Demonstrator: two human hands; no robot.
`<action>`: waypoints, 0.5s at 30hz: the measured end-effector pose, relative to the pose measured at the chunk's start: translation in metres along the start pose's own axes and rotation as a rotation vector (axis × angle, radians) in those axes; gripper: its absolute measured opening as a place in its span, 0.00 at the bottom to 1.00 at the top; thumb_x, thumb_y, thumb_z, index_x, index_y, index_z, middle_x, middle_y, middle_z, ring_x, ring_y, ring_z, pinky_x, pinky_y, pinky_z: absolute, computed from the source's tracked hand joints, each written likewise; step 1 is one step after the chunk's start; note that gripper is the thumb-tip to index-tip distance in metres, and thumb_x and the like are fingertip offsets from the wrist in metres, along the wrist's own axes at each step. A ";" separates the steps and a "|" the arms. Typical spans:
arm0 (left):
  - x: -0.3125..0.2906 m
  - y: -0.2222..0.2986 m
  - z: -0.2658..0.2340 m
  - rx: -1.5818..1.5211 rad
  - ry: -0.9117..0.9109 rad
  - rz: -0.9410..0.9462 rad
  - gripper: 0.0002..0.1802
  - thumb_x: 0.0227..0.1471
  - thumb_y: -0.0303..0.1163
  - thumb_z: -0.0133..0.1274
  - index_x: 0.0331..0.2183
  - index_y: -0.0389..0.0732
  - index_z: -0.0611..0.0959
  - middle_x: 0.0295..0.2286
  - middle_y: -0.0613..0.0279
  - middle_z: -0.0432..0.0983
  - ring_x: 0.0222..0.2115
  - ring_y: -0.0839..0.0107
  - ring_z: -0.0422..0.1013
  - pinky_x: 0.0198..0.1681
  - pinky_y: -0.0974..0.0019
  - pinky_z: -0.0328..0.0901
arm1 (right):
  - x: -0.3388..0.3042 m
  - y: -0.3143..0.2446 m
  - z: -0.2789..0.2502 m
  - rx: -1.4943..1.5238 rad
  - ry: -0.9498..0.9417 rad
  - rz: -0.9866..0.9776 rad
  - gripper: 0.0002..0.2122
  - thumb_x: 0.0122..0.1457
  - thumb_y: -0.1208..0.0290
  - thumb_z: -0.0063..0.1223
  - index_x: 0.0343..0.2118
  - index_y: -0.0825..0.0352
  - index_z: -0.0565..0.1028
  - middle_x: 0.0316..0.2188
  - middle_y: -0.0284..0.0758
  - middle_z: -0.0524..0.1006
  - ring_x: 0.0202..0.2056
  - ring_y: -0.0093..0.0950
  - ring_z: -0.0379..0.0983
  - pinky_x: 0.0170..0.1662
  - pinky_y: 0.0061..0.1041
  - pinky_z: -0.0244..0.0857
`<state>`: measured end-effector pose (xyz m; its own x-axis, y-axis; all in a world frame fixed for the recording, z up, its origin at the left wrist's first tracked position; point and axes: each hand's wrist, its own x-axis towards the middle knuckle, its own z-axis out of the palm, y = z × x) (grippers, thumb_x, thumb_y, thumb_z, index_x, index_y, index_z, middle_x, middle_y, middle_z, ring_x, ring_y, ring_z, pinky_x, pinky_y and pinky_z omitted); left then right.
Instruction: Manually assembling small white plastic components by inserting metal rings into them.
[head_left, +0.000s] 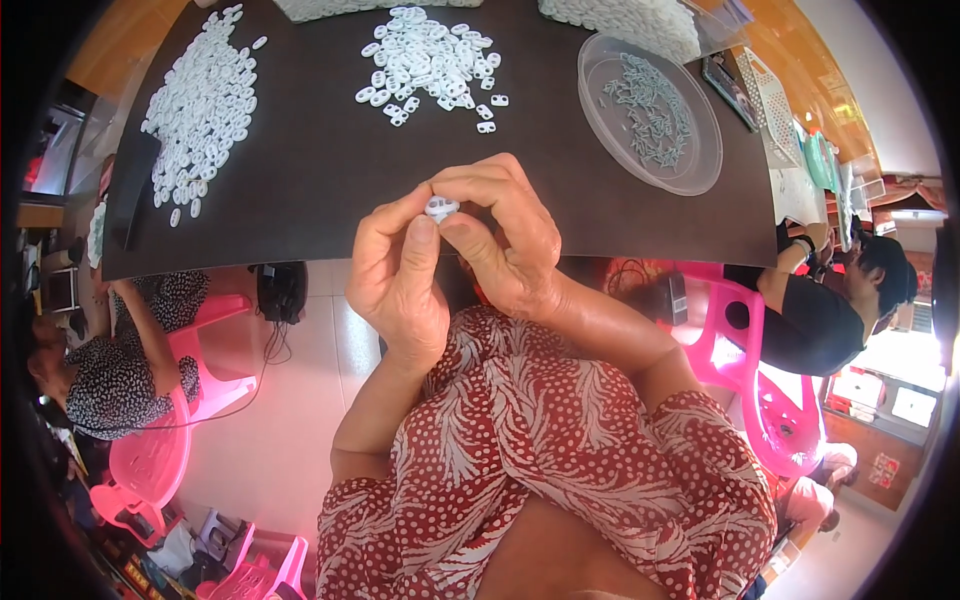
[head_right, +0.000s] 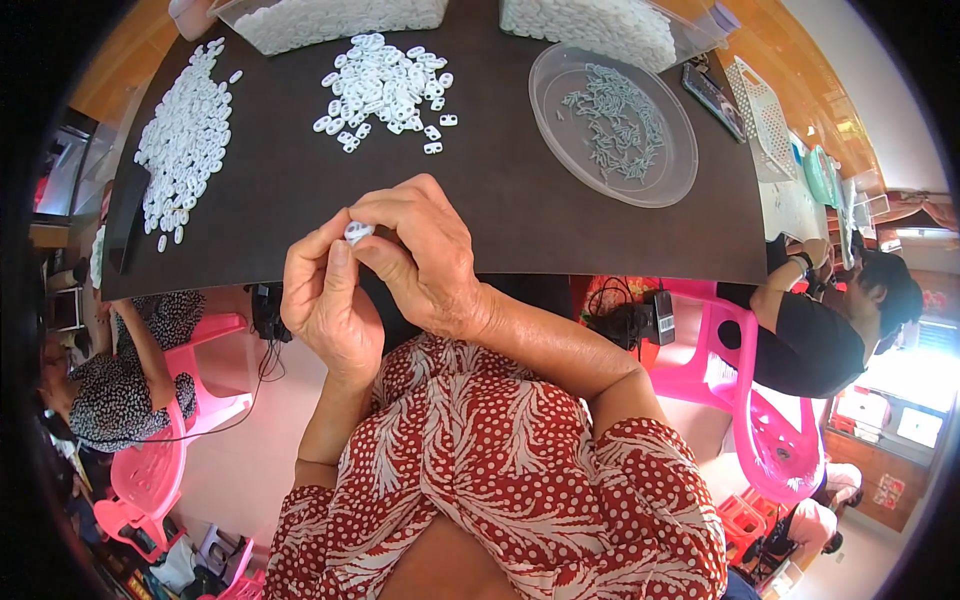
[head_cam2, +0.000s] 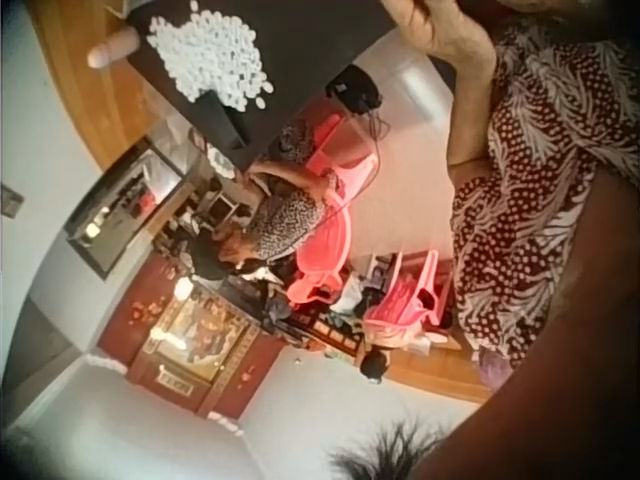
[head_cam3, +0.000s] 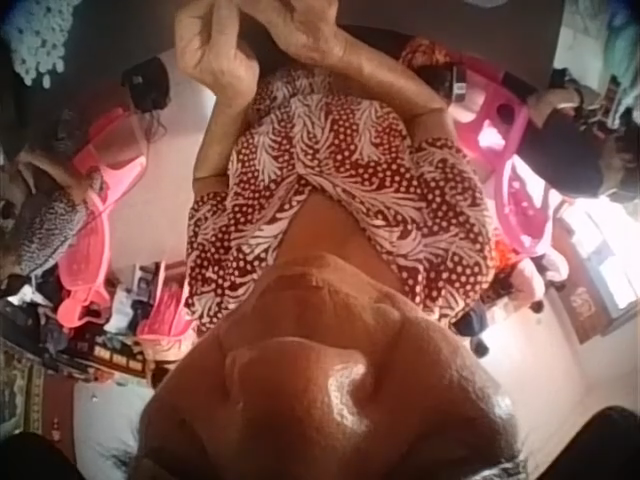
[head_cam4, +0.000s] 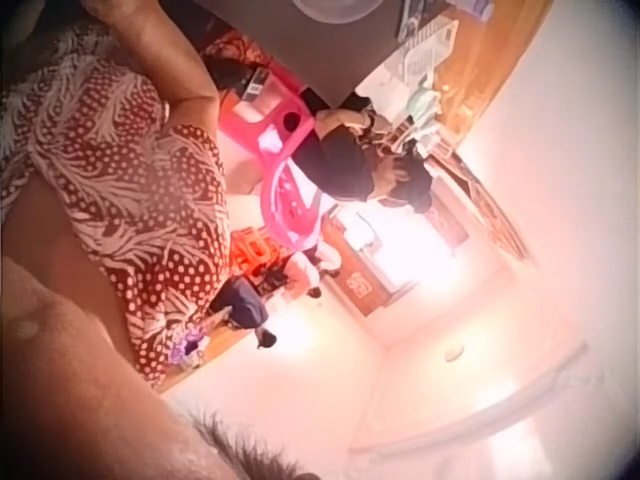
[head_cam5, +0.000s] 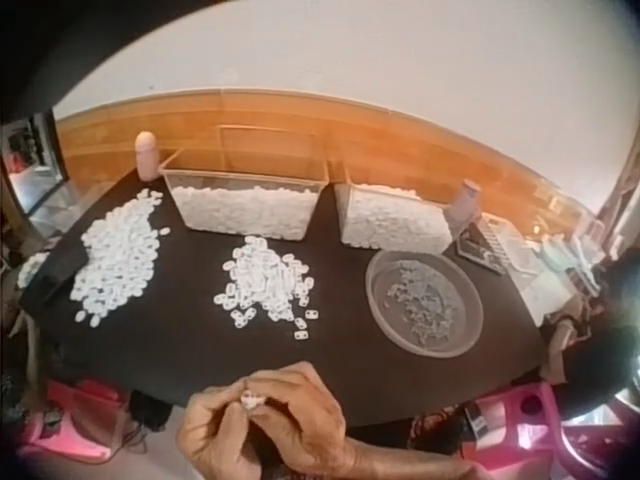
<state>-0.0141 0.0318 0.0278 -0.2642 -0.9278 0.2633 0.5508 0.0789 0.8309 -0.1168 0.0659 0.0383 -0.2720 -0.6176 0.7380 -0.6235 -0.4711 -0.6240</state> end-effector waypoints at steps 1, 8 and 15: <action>0.001 0.000 -0.001 0.006 -0.036 0.011 0.10 0.56 0.23 0.46 0.40 0.30 0.75 0.35 0.58 0.74 0.35 0.77 0.69 0.41 0.74 0.64 | -0.001 -0.003 0.000 0.048 0.011 0.103 0.12 0.47 0.82 0.55 0.36 0.70 0.72 0.31 0.38 0.75 0.29 0.32 0.67 0.32 0.27 0.63; -0.005 -0.003 0.001 0.085 -0.033 0.009 0.12 0.57 0.25 0.47 0.42 0.29 0.75 0.38 0.57 0.73 0.37 0.76 0.69 0.44 0.73 0.65 | -0.012 0.000 0.000 0.018 -0.007 0.142 0.12 0.47 0.84 0.55 0.37 0.70 0.71 0.32 0.38 0.75 0.29 0.32 0.67 0.32 0.27 0.64; -0.010 -0.010 0.004 -0.002 -0.011 0.027 0.12 0.58 0.28 0.46 0.41 0.31 0.74 0.36 0.61 0.72 0.35 0.79 0.68 0.40 0.75 0.65 | -0.016 -0.003 0.008 -0.023 0.070 0.121 0.11 0.50 0.80 0.55 0.37 0.70 0.71 0.32 0.39 0.74 0.30 0.32 0.66 0.33 0.27 0.63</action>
<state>-0.0201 0.0413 0.0187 -0.2577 -0.9213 0.2913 0.5599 0.1033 0.8221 -0.1044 0.0720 0.0261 -0.3956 -0.6233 0.6746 -0.5999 -0.3808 -0.7036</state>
